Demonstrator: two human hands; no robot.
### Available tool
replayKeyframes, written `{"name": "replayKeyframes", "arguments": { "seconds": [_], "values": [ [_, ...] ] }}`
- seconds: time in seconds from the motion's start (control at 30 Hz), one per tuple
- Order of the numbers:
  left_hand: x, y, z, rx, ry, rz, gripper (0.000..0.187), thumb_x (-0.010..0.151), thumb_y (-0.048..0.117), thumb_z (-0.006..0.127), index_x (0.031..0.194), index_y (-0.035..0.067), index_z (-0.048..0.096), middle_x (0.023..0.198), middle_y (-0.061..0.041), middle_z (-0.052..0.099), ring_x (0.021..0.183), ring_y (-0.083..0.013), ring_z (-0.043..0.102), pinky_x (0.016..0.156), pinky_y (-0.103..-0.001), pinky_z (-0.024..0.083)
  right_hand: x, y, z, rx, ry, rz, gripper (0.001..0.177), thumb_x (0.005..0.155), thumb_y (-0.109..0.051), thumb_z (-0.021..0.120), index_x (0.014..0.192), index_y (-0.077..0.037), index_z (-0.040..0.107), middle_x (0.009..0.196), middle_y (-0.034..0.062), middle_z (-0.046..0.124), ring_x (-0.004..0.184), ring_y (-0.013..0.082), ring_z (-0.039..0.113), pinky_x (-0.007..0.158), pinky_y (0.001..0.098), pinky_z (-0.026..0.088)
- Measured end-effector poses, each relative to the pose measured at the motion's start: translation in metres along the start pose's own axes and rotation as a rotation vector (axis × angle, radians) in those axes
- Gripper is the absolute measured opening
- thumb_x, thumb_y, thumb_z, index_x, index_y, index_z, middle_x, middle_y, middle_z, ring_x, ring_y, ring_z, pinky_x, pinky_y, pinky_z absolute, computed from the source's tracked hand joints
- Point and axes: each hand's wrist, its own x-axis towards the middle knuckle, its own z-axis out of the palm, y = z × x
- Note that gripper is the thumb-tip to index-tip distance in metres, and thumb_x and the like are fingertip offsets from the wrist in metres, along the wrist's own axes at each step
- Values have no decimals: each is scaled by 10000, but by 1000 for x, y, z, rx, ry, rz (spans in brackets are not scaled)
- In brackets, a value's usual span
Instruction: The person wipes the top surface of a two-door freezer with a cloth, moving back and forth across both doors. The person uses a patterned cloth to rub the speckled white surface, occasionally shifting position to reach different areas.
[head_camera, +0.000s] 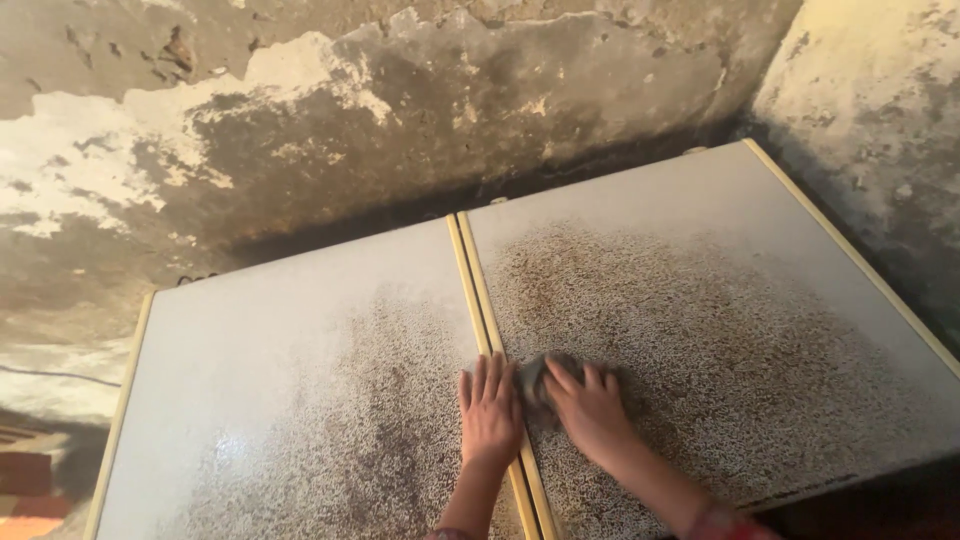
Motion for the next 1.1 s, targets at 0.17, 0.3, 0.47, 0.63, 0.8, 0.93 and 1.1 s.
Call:
{"name": "replayKeyframes", "arguments": {
  "seconds": [0.17, 0.3, 0.47, 0.63, 0.8, 0.93, 1.1],
  "values": [
    [1, -4, 9, 38, 145, 75, 513, 980, 265, 213, 1453, 68, 244, 1546, -104, 197, 1440, -248, 77, 1162, -459, 4, 57, 1, -9, 36, -73, 40, 405, 928, -263, 545, 1323, -179, 515, 1531, -10, 300, 1281, 368, 358, 1059, 555, 320],
    [1, -7, 15, -9, 211, 99, 528, 978, 212, 213, 1475, 36, 247, 1521, -120, 254, 1436, -260, 132, 1172, -466, 35, 50, 4, -6, -5, -61, 25, 417, 908, -272, 549, 1317, -197, 517, 1523, -9, 294, 1305, 382, 330, 1050, 545, 326],
    [-10, -24, 13, -7, 168, 177, 505, 1017, 256, 194, 1464, 29, 263, 1533, -118, 274, 1442, -245, 154, 1185, -415, 73, -14, -3, 12, -13, 89, -85, 404, 904, -298, 539, 1290, -179, 529, 1507, -13, 300, 1284, 419, 320, 1025, 571, 324],
    [-18, -22, 14, -22, 217, 155, 511, 1003, 284, 202, 1441, 37, 293, 1515, -109, 303, 1424, -227, 182, 1166, -398, 88, -74, -8, 22, 11, 162, -147, 491, 872, -300, 534, 1349, -188, 494, 1509, 68, 333, 1245, 380, 367, 1021, 596, 320],
    [-19, -20, 9, -61, 175, 109, 506, 1004, 269, 226, 1436, 25, 321, 1517, -133, 298, 1437, -237, 174, 1191, -401, 106, -61, -14, 6, -17, -136, -70, 664, 836, -148, 574, 1455, -292, 381, 1571, 69, 241, 1306, 415, 321, 1016, 556, 298],
    [-21, -22, 7, -40, 211, 80, 520, 980, 302, 267, 1413, 26, 348, 1499, -157, 313, 1433, -293, 168, 1179, -421, 107, -12, -13, -17, 29, -194, -33, 625, 829, -130, 629, 1390, -292, 406, 1539, 45, 235, 1316, 415, 292, 1026, 552, 320],
    [-21, -21, 7, 27, 243, 50, 520, 975, 303, 241, 1410, 34, 341, 1494, -173, 296, 1424, -301, 162, 1161, -467, 65, 62, -15, -38, 44, -151, 14, 594, 804, -129, 662, 1349, -284, 486, 1542, 43, 227, 1334, 436, 266, 1057, 606, 282]
  ]
}}
